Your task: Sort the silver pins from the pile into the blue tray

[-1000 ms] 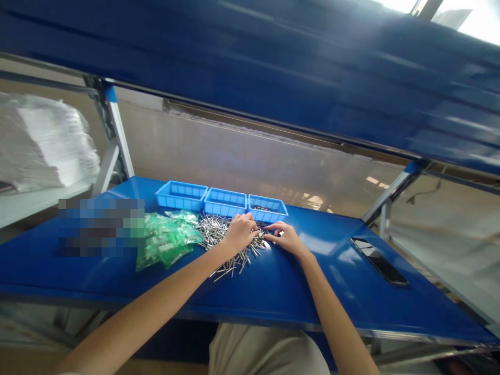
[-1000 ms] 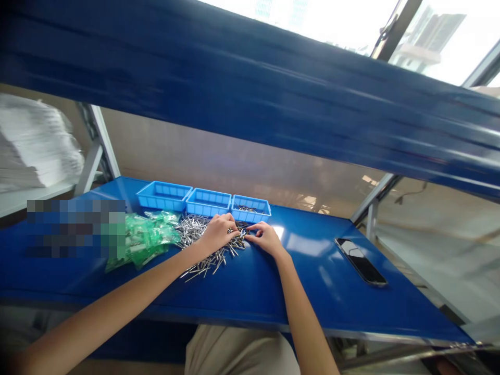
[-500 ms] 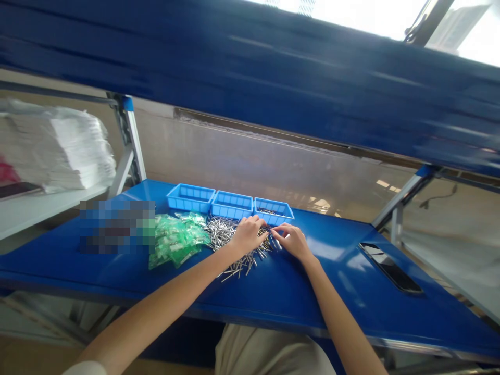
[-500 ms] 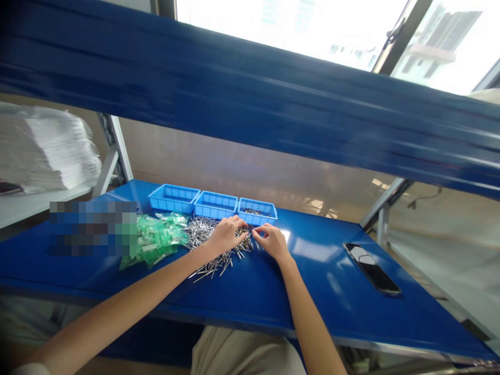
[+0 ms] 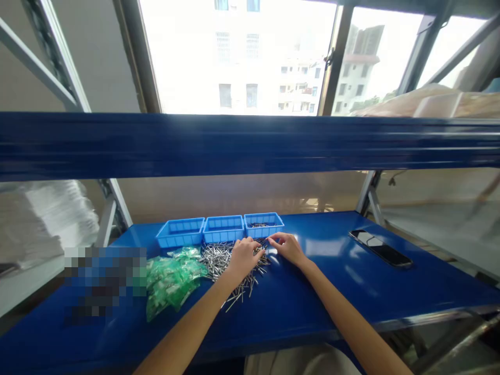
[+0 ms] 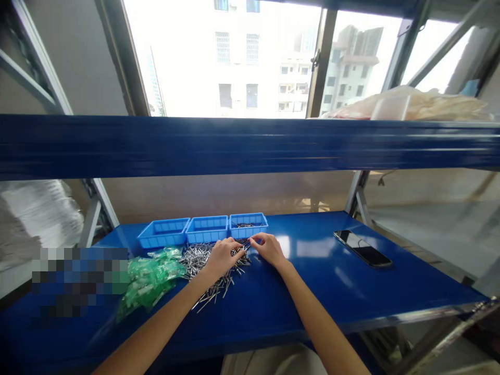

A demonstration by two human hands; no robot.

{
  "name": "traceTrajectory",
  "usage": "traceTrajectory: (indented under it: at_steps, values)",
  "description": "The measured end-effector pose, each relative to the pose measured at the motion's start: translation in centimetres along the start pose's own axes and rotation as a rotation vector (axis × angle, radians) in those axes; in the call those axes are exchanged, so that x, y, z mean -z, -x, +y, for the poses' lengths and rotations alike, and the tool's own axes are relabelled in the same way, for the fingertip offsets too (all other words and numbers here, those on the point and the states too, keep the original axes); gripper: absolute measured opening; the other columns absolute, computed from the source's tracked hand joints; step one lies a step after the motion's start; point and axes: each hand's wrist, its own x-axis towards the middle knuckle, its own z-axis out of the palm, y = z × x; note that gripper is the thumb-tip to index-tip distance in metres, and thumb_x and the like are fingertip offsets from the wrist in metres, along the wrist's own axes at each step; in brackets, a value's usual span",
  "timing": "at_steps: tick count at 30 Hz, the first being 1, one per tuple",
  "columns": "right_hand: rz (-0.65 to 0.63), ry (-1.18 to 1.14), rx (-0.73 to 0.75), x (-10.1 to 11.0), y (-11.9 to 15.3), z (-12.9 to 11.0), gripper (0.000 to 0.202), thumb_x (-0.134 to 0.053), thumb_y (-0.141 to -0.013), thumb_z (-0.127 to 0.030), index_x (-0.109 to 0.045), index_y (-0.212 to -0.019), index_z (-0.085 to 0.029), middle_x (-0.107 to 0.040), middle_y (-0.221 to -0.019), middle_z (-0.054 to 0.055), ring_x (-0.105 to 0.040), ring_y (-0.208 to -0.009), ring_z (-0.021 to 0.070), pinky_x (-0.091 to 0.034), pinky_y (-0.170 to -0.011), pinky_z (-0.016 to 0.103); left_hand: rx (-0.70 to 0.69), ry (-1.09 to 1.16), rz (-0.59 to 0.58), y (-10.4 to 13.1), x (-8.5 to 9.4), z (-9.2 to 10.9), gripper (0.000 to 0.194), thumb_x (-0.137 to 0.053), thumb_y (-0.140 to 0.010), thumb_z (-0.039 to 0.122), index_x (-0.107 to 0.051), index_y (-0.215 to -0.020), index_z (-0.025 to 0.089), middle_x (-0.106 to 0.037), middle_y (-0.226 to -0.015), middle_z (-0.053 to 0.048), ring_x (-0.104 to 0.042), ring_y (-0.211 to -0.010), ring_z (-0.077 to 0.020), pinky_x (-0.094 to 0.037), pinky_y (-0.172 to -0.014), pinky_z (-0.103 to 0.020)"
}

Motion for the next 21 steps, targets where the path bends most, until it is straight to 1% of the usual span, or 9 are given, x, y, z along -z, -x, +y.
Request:
traceTrajectory:
  at_steps: [2,4,6,8,10,15,19,21]
  values:
    - [-0.019,-0.127,-0.03,-0.2,0.0,-0.2,0.027,-0.054,-0.072,-0.042,-0.069,-0.071,-0.02,-0.067,-0.07,0.004,-0.053,-0.051,0.0142,-0.04,-0.051,0.026,0.001,0.026,0.008,0.0,0.0,-0.1,0.025,-0.05,-0.079,0.037,-0.066,-0.088,0.02,-0.063,-0.087,-0.005,-0.056,-0.083,-0.0195,-0.038,-0.077,-0.036]
    - [-0.065,-0.279,-0.066,-0.3,0.0,-0.5,0.03,-0.054,-0.071,-0.045,-0.068,-0.071,-0.019,-0.066,-0.067,0.004,-0.051,-0.045,0.0121,-0.04,-0.046,0.024,0.004,0.059,0.026,-0.1,0.2,-0.1,0.023,-0.052,-0.079,0.036,-0.066,-0.088,0.02,-0.063,-0.085,-0.004,-0.056,-0.082,-0.0191,-0.039,-0.076,-0.035]
    - [-0.118,-0.425,-0.094,-0.3,0.0,-0.8,0.035,-0.052,-0.071,-0.048,-0.067,-0.076,-0.017,-0.066,-0.068,0.004,-0.05,-0.042,0.0102,-0.038,-0.04,0.022,0.015,0.092,0.043,-0.1,0.4,0.0,0.021,-0.052,-0.079,0.033,-0.067,-0.085,0.02,-0.064,-0.082,-0.004,-0.056,-0.079,-0.0184,-0.039,-0.074,-0.034]
    - [-0.157,-0.521,-0.106,-0.2,0.0,-1.2,0.038,-0.051,-0.072,-0.049,-0.066,-0.082,-0.015,-0.066,-0.071,0.004,-0.049,-0.042,0.0087,-0.035,-0.037,0.019,0.026,0.128,0.055,-0.2,0.6,0.0,0.021,-0.05,-0.08,0.03,-0.068,-0.079,0.02,-0.064,-0.078,-0.003,-0.057,-0.076,-0.0175,-0.039,-0.072,-0.032]
    - [-0.173,-0.56,-0.114,-0.1,0.0,-1.4,0.039,-0.05,-0.073,-0.049,-0.066,-0.086,-0.015,-0.065,-0.073,0.005,-0.049,-0.042,0.0073,-0.033,-0.036,0.017,0.028,0.171,0.073,-0.2,0.6,0.1,0.021,-0.05,-0.081,0.029,-0.068,-0.075,0.02,-0.064,-0.076,-0.002,-0.057,-0.074,-0.0164,-0.04,-0.07,-0.031]
    - [-0.145,-0.612,-0.138,-0.1,-0.2,-1.6,0.037,-0.052,-0.074,-0.047,-0.065,-0.089,-0.016,-0.064,-0.076,0.004,-0.048,-0.045,0.0061,-0.033,-0.036,0.016,0.03,0.323,0.128,-0.4,0.3,0.0,0.017,-0.056,-0.076,0.031,-0.068,-0.073,0.019,-0.062,-0.077,-0.002,-0.055,-0.065,-0.0127,-0.043,-0.065,-0.027]
    - [-0.135,-0.624,-0.164,0.0,-0.3,-1.6,0.038,-0.053,-0.072,-0.048,-0.065,-0.09,-0.016,-0.065,-0.078,0.004,-0.049,-0.046,0.0064,-0.034,-0.036,0.016,0.095,0.408,0.179,-0.6,0.1,-0.1,0.021,-0.055,-0.075,0.034,-0.067,-0.072,0.017,-0.06,-0.079,-0.003,-0.054,-0.06,-0.0113,-0.045,-0.061,-0.026]
    - [-0.124,-0.597,-0.177,0.1,-0.2,-1.6,0.037,-0.055,-0.071,-0.048,-0.066,-0.085,-0.016,-0.065,-0.076,0.005,-0.049,-0.046,0.0066,-0.035,-0.036,0.016,0.142,0.432,0.221,-0.7,0.3,-0.1,0.023,-0.053,-0.075,0.035,-0.066,-0.072,0.017,-0.06,-0.079,-0.003,-0.054,-0.059,-0.0111,-0.045,-0.061,-0.026]
